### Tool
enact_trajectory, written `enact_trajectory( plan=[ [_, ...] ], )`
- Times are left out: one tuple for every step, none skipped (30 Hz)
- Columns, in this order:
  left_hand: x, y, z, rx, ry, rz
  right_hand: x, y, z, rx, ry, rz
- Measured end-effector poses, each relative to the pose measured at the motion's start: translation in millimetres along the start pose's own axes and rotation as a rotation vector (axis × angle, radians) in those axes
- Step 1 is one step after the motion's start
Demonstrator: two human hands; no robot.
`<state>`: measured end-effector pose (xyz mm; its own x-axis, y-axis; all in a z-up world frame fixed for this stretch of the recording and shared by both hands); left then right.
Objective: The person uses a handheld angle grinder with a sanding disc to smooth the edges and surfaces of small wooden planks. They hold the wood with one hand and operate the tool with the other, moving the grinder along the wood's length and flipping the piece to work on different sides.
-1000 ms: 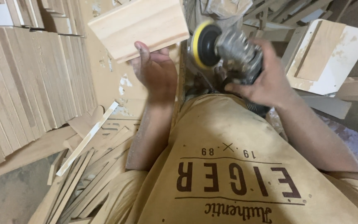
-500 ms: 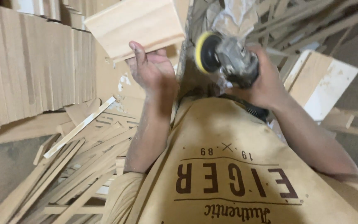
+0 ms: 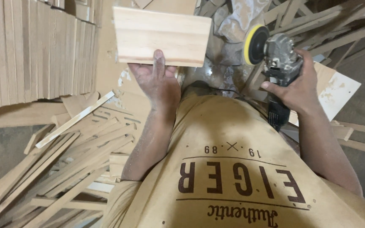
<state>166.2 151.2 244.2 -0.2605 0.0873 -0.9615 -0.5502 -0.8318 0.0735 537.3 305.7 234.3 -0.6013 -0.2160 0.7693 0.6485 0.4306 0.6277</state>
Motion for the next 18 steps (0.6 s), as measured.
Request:
enact_trajectory(
  plan=[
    [-10,0,1,-0.145,0.267,-0.333,-7,0,-2,-0.024,0.000,-0.080],
    [-20,-7,-2,-0.295,0.532,-0.666,-13,0,-3,-0.048,0.002,-0.161],
    [-15,-4,-2,-0.299,0.532,-0.663,-16,-3,-3,-0.044,0.003,-0.160],
    [-14,-7,2,-0.222,0.503,-0.767,-21,-6,-3,-0.050,-0.025,-0.185],
    [-14,-9,3,-0.144,0.475,-0.869,-26,-8,-5,-0.056,-0.055,-0.212],
    [-5,-6,7,-0.148,0.478,-0.867,-33,-14,-5,-0.050,-0.056,-0.213],
    [6,-4,11,-0.121,0.493,-0.795,-37,-19,-5,-0.072,-0.023,-0.227],
    [16,-1,15,-0.094,0.508,-0.722,-41,-24,-5,-0.093,0.010,-0.242],
    [33,-2,20,-0.094,0.506,-0.721,-36,-28,-3,-0.094,0.010,-0.239],
    [61,1,19,-0.204,0.645,-0.703,-34,-34,-2,-0.075,-0.048,-0.214],
    [87,5,17,-0.314,0.783,-0.680,-33,-41,-1,-0.054,-0.108,-0.188],
    [95,8,21,-0.314,0.782,-0.676,-33,-49,2,-0.053,-0.109,-0.184],
    [111,13,16,-0.452,0.940,-0.690,-33,-57,5,-0.050,-0.123,-0.155],
    [125,17,10,-0.592,1.097,-0.699,-33,-65,9,-0.047,-0.137,-0.126],
    [155,26,4,-0.587,1.104,-0.696,-29,-71,15,-0.049,-0.145,-0.128],
    [185,38,-4,-0.505,1.177,-0.490,-26,-79,20,-0.035,-0.163,-0.130],
    [215,51,-16,-0.425,1.242,-0.286,-23,-86,25,-0.015,-0.178,-0.136],
    [227,57,-15,-0.425,1.251,-0.286,-13,-93,32,-0.012,-0.184,-0.142]
  ],
)
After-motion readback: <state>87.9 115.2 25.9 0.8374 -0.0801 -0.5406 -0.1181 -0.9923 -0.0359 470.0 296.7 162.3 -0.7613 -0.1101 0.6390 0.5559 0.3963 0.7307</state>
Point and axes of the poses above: each hand's wrist, its own z-axis towards the middle knuckle, its own y-axis out of the back of the hand, x = y × z, the point moved 7 cm from there along z, towards the middle knuckle, and after that the axes turned 13 degrees about -z, right-handed, at the moved point
